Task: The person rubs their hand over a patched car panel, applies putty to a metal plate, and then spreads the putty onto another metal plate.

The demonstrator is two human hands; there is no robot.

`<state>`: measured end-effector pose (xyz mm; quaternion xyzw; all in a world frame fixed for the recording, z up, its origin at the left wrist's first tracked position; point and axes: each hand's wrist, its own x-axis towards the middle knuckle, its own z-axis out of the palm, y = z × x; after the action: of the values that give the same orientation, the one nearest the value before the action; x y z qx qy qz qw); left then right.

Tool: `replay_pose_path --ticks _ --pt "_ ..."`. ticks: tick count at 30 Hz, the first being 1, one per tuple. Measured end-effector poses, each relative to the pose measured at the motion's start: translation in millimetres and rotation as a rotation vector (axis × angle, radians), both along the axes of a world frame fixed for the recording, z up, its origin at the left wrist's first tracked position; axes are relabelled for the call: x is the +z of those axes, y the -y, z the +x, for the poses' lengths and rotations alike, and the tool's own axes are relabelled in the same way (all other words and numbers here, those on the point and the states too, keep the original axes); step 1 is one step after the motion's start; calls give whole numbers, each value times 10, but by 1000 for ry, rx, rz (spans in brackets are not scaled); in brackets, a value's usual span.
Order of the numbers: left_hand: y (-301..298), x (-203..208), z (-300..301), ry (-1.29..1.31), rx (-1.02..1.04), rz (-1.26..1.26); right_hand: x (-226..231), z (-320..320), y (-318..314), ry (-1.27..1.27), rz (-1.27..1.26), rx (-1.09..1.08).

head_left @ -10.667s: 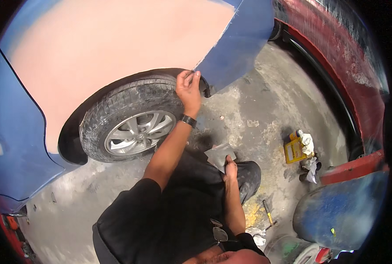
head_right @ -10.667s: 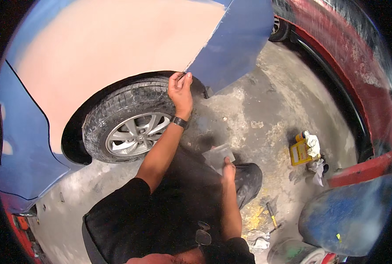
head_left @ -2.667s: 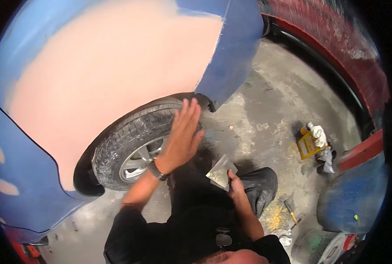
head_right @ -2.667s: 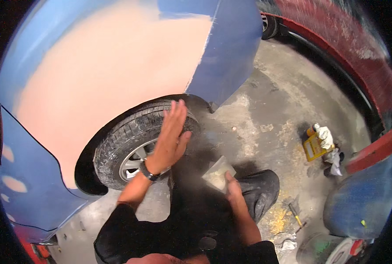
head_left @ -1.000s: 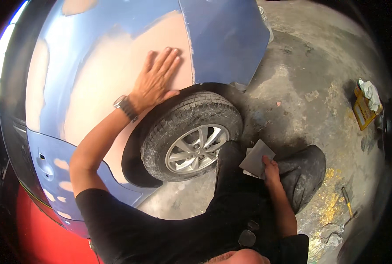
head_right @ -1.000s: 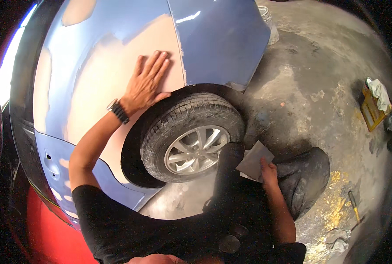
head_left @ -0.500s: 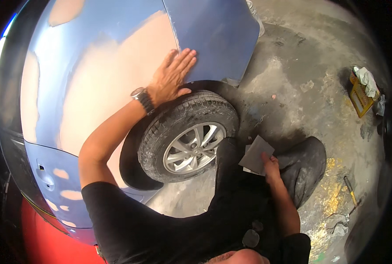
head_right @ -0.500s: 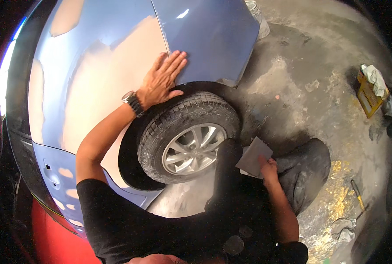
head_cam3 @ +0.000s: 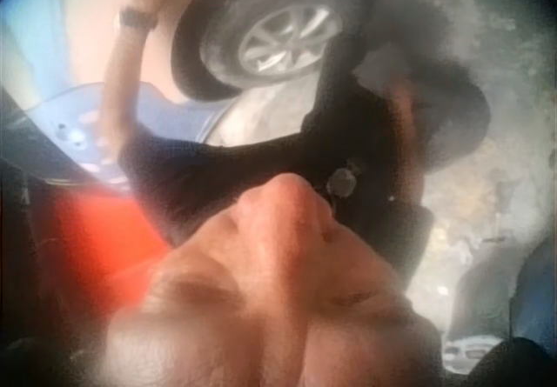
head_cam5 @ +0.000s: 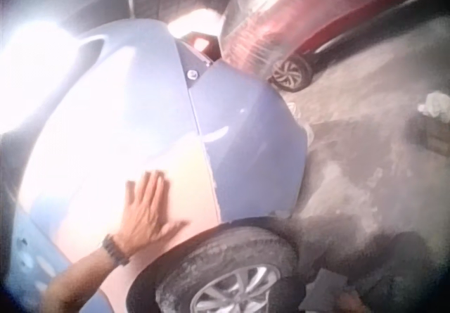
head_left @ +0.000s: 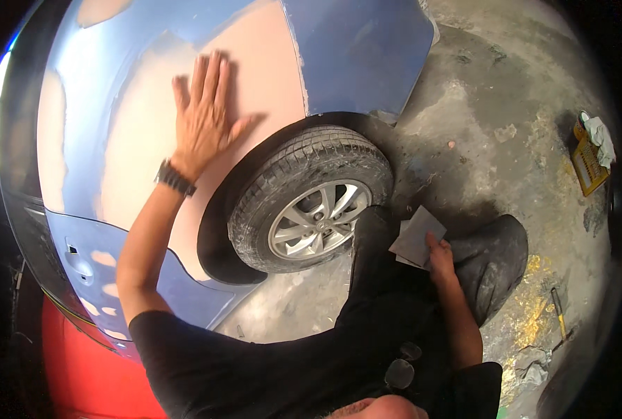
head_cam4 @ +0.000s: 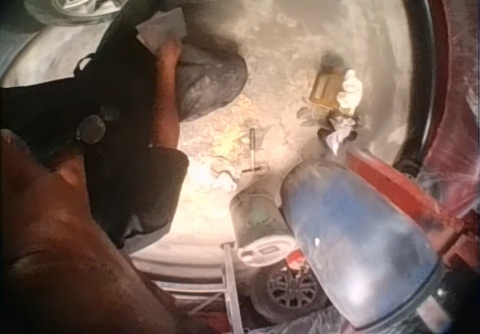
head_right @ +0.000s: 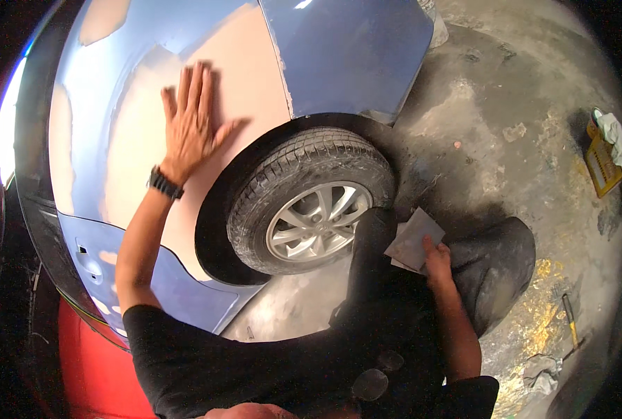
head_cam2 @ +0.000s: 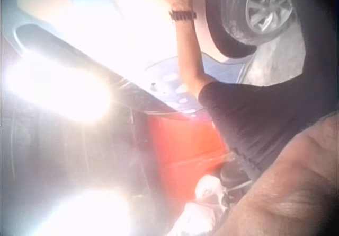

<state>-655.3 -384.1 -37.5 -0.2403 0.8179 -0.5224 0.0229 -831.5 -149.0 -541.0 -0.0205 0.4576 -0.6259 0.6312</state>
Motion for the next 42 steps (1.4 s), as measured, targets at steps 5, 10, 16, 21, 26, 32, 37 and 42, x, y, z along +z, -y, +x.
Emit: replay_pose_path --ticks 5,10,16,21,26,32,37,42 --pt "452 -80 -777 -68 -94 -136 -167 14 53 45 -18 -16" --pt "87 -1332 -359 155 -132 575 -49 -82 -50 50 -51 -49" --pt "-662 -1713 -278 108 -128 819 -151 35 -89 -104 -7 20" --pt "270 -47 -918 -172 -230 61 -95 -1 -22 -12 -15 -27" --pt "582 197 -822 -151 -141 -155 44 7 -44 -10 90 -58" --pt "-585 -2161 233 467 134 1164 -136 -24 0 -51 27 -18" --pt "-1299 -4041 1138 -450 376 1617 -170 58 11 -121 186 -51" --pt "-2015 -5095 1250 -1032 416 1542 -162 11 20 -84 18 -22"
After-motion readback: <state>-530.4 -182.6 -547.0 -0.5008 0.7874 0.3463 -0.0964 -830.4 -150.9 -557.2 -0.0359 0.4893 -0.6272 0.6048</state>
